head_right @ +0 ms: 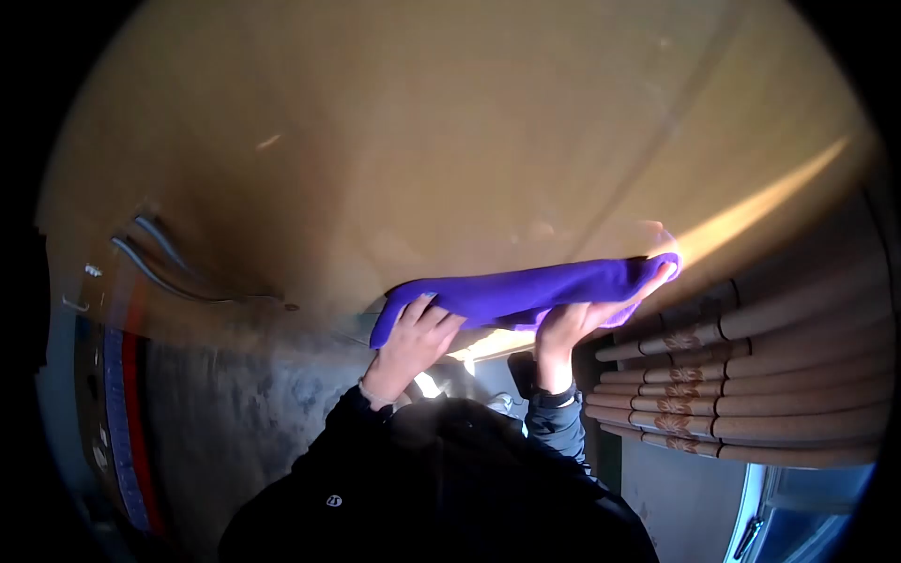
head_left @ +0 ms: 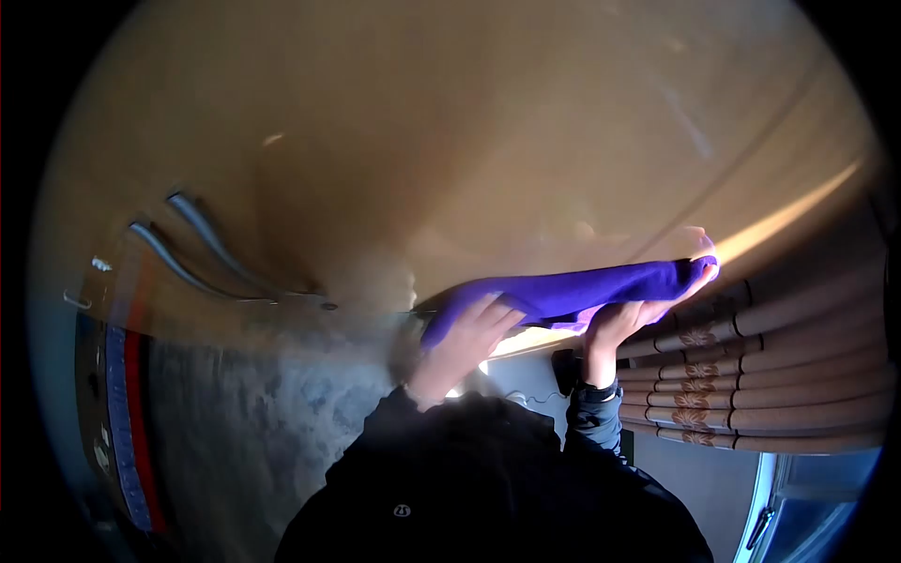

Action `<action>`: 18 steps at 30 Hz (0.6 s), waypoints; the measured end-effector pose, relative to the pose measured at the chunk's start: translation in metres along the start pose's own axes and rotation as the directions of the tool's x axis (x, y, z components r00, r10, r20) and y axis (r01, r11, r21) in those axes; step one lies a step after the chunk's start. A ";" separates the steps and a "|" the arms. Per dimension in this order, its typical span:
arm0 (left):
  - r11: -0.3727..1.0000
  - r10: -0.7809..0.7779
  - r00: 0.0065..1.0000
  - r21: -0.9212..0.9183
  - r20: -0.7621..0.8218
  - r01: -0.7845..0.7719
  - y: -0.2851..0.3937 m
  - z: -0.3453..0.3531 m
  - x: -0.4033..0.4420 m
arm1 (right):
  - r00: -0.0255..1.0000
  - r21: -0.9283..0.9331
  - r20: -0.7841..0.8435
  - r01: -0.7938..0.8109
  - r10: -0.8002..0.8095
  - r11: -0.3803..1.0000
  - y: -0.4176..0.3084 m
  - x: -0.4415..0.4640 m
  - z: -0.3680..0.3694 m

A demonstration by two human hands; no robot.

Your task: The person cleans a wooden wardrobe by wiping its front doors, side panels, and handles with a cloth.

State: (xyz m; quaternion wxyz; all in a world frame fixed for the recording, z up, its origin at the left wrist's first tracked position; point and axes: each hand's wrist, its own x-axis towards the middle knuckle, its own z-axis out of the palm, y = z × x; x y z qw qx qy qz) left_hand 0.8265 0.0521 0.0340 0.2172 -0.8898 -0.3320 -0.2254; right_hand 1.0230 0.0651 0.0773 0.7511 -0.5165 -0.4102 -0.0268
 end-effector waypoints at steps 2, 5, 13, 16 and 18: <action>0.979 -0.195 0.981 -0.050 0.013 0.196 -0.027 -0.004 -0.044 | 0.992 0.011 0.020 0.127 -0.127 0.992 -0.044 -0.027 0.044; 0.928 -0.373 0.928 0.005 -0.007 0.374 -0.065 -0.019 -0.097 | 0.902 0.031 0.210 0.380 -0.378 0.925 -0.056 -0.081 0.085; 0.870 -0.489 0.870 0.102 0.060 0.482 -0.132 -0.019 -0.206 | 0.728 -0.083 0.259 0.672 -0.635 0.736 -0.061 -0.193 0.161; 0.863 -0.504 0.853 0.061 0.138 0.501 -0.129 -0.019 -0.218 | 0.611 -0.051 0.341 0.771 -0.714 0.635 -0.043 -0.198 0.155; 0.816 -0.548 0.813 -0.088 0.198 0.572 -0.116 -0.018 -0.215 | 0.488 -0.009 0.388 0.850 -0.782 0.526 -0.022 -0.184 0.139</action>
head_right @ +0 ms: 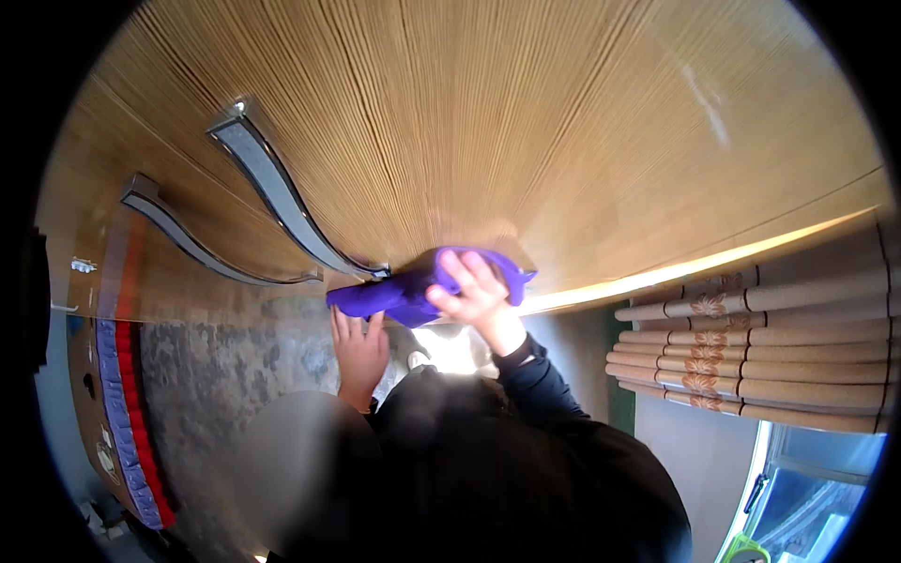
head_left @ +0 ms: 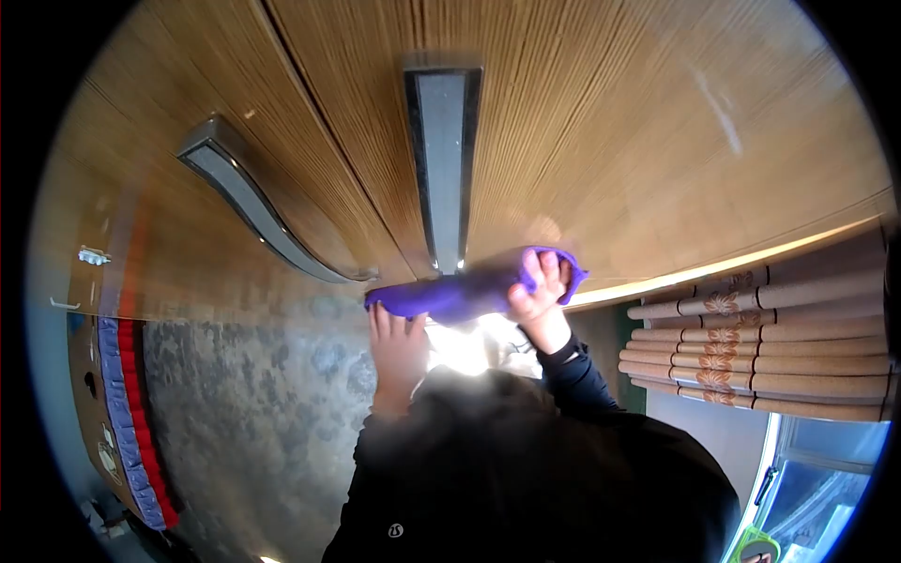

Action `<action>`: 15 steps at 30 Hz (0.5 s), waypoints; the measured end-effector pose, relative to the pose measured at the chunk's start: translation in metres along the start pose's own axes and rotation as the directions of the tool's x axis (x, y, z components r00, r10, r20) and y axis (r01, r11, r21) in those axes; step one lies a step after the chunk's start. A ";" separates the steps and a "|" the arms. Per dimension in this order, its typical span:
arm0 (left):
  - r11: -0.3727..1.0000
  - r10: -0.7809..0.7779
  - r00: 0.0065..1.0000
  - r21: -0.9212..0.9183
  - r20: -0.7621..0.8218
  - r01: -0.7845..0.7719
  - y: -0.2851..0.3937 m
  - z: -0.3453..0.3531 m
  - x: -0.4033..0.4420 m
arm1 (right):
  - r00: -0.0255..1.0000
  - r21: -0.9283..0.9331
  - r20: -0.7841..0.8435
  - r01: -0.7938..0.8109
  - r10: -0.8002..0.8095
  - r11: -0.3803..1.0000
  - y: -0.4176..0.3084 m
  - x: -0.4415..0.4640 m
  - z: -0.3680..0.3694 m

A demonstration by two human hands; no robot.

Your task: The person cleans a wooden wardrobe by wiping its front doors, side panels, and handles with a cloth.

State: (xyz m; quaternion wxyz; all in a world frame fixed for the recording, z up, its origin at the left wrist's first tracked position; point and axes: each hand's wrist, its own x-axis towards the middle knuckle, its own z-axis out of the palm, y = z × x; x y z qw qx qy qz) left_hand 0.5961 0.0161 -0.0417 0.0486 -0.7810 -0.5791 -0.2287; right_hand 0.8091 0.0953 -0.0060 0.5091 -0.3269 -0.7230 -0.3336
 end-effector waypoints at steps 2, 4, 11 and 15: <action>0.998 0.058 0.996 -0.038 0.063 -0.056 0.017 0.010 -0.001 | 1.000 0.006 -0.005 -0.007 0.007 1.000 0.014 -0.008 -0.011; 0.992 0.112 0.987 -0.079 0.117 -0.103 0.035 0.022 -0.002 | 1.000 -0.046 0.002 -0.011 0.011 0.999 0.036 -0.020 -0.028; 0.940 0.294 0.945 -0.226 0.146 -0.257 0.112 0.065 0.012 | 0.988 -0.067 0.138 0.085 -0.075 0.994 0.123 -0.056 -0.096; 0.911 0.348 0.930 -0.278 0.118 -0.305 0.167 0.087 0.023 | 0.986 -0.198 0.118 -0.090 0.115 0.976 0.175 -0.088 -0.142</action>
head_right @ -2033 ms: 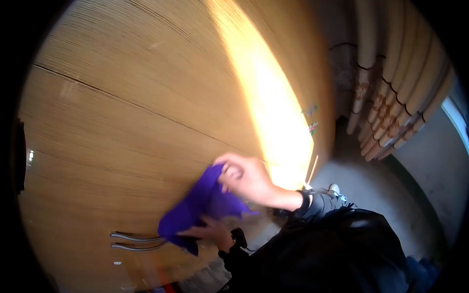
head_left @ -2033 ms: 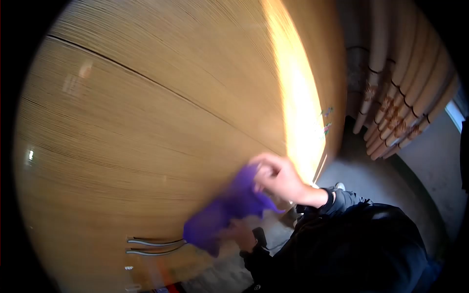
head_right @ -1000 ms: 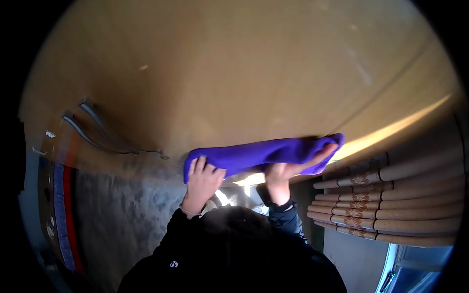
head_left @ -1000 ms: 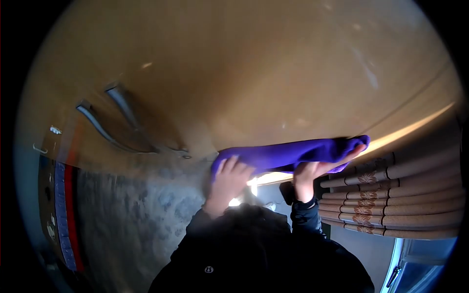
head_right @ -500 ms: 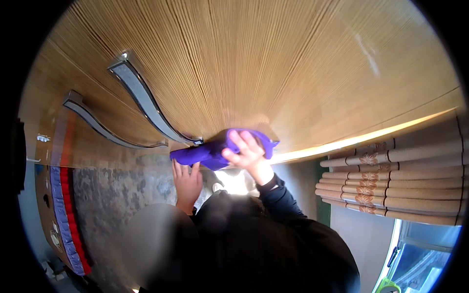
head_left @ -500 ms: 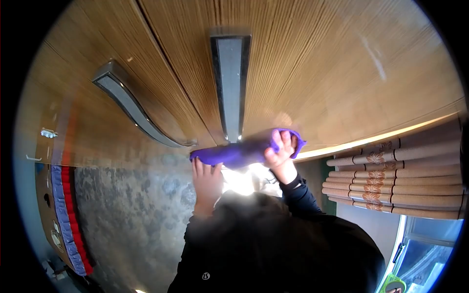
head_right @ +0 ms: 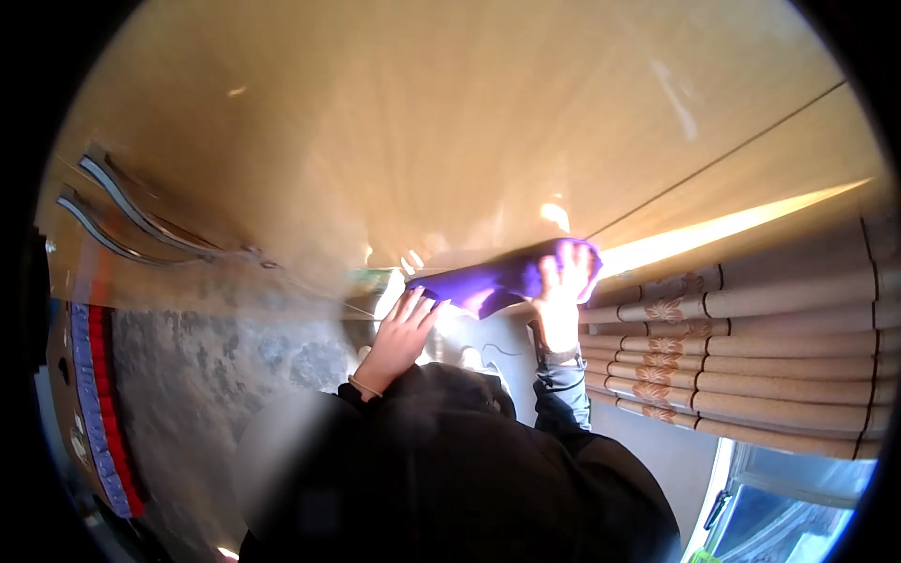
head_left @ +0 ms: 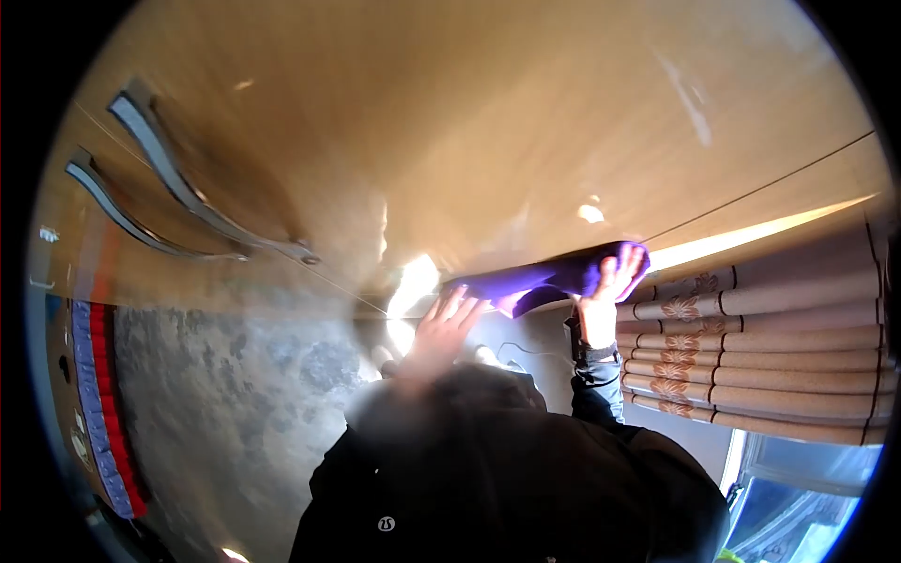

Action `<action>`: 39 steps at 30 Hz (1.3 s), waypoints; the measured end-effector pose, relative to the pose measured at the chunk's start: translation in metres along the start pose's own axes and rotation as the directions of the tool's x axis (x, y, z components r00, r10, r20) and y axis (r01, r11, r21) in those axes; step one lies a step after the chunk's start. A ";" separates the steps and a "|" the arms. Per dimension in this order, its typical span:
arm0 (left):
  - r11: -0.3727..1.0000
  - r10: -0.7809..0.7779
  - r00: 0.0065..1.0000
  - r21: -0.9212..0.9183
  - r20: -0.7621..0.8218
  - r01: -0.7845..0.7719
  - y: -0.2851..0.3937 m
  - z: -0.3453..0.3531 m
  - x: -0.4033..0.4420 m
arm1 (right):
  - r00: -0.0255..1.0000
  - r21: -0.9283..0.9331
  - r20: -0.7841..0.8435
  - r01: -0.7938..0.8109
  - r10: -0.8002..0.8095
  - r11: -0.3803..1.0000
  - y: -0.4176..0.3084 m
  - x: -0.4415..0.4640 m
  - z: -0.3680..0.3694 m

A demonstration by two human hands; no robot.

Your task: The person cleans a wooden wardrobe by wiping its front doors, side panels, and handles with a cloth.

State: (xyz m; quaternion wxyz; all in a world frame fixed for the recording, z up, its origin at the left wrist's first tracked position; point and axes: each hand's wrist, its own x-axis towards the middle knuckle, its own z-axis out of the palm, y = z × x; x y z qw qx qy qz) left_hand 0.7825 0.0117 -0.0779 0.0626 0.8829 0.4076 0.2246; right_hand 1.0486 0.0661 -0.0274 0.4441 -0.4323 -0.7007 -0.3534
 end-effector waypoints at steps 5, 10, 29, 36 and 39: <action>0.998 0.055 0.997 -0.008 -0.061 -0.055 0.052 0.034 0.035 | 0.975 -0.066 0.109 -0.188 0.195 0.980 0.062 0.006 -0.037; 0.996 -0.062 0.991 0.049 -0.121 0.068 0.078 0.064 0.043 | 0.974 -0.011 0.183 -0.135 0.134 0.991 0.089 -0.013 -0.046; 0.656 -0.712 0.647 0.069 -0.274 0.752 -0.029 -0.030 -0.091 | 0.740 0.539 0.360 0.332 -0.568 0.774 -0.125 0.045 0.039; 0.644 -0.634 0.655 0.188 -0.412 0.742 -0.111 -0.088 -0.177 | 0.822 0.514 0.192 0.381 -0.537 0.768 -0.232 0.051 0.094; 0.665 -0.558 0.704 0.271 -0.439 0.696 -0.143 -0.116 -0.203 | 0.857 0.517 0.168 0.344 -0.488 0.783 -0.272 0.055 0.112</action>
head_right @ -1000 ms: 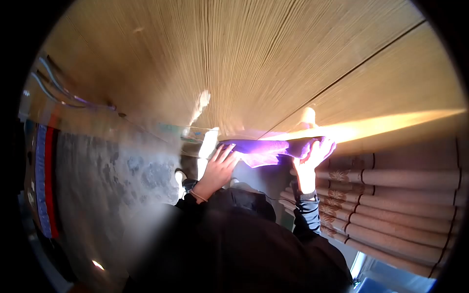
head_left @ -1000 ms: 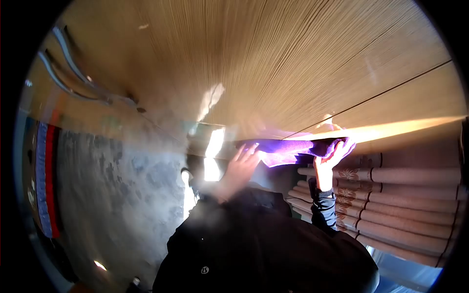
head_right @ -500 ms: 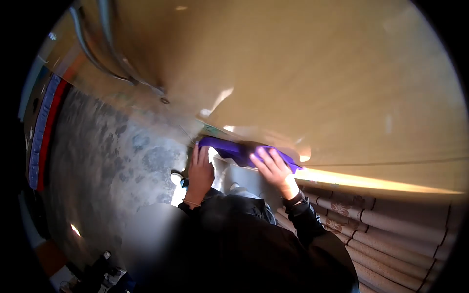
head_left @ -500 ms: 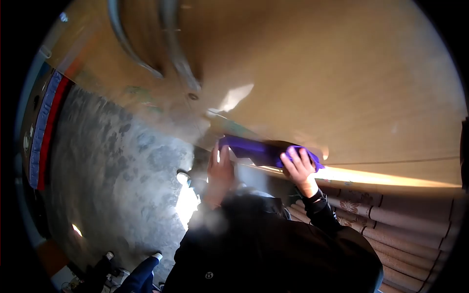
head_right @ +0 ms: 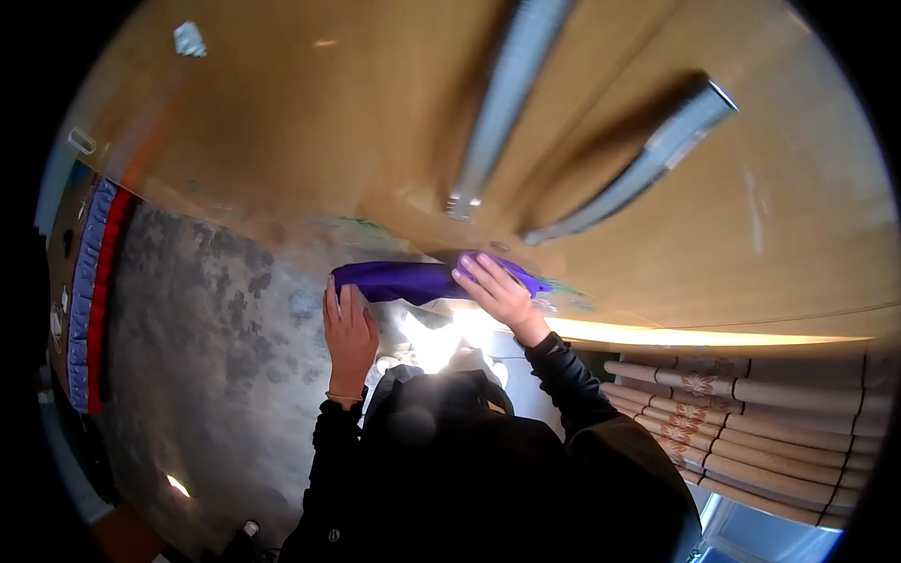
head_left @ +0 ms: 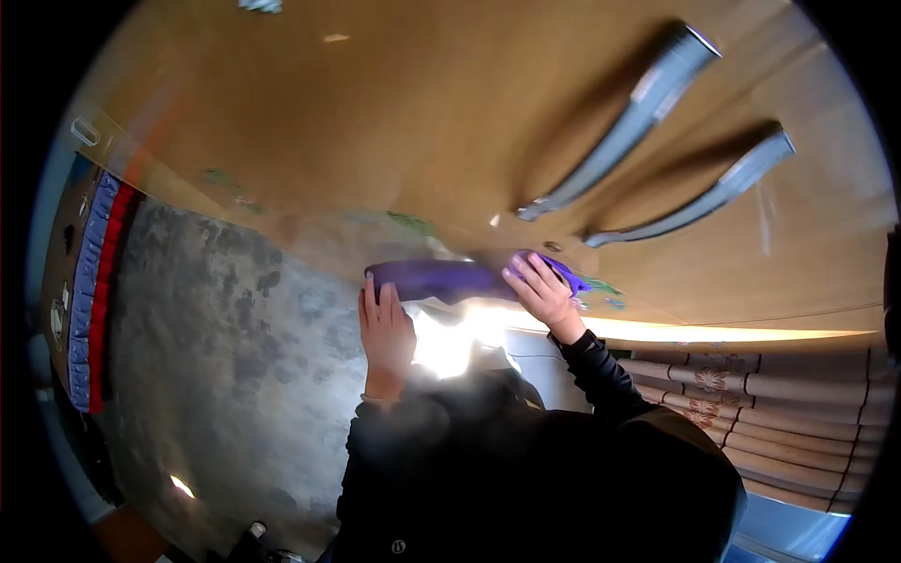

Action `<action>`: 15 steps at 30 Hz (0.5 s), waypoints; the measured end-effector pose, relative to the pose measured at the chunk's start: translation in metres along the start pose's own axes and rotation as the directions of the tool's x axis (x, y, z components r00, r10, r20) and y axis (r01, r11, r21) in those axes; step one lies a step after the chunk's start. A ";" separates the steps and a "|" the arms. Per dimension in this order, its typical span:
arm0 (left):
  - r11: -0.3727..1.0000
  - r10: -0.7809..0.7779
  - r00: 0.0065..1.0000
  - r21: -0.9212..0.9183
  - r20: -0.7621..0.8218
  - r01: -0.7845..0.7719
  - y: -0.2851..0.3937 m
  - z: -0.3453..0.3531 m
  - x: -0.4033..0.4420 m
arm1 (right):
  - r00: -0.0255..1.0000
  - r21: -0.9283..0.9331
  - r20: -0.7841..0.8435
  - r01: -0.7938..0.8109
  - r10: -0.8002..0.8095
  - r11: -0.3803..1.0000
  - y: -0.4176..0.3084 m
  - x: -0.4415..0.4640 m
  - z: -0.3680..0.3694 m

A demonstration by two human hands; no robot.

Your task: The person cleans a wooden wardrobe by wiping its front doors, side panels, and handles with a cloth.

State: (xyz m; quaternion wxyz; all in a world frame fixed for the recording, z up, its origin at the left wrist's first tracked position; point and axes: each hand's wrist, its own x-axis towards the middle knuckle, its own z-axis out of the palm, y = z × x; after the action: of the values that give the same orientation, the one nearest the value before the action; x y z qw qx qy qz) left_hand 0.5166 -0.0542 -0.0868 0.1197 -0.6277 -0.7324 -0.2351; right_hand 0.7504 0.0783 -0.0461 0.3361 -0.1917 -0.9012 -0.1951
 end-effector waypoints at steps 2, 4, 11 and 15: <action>1.000 -0.009 1.000 -0.019 -0.005 0.009 -0.024 -0.014 0.013 | 0.999 0.000 -0.023 -0.036 0.036 0.999 -0.015 0.022 0.012; 1.000 -0.007 1.000 -0.030 0.000 0.007 -0.045 -0.029 0.022 | 0.998 0.023 -0.041 -0.050 0.051 0.998 -0.028 0.045 0.028; 0.995 -0.100 0.988 -0.022 -0.122 0.098 -0.120 -0.046 0.052 | 0.996 -0.081 -0.084 -0.040 0.033 0.996 -0.071 0.112 0.093; 0.981 -0.176 0.968 0.045 -0.180 0.187 -0.180 -0.051 0.074 | 0.992 -0.025 -0.126 0.021 -0.024 0.999 -0.101 0.166 0.135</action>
State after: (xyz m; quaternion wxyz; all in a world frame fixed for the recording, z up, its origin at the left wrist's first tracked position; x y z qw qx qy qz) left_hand 0.3213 -0.0342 -0.0432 0.1810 -0.5308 -0.7804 -0.2765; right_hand 0.5141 0.0931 -0.0501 0.3880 -0.1727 -0.8779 -0.2212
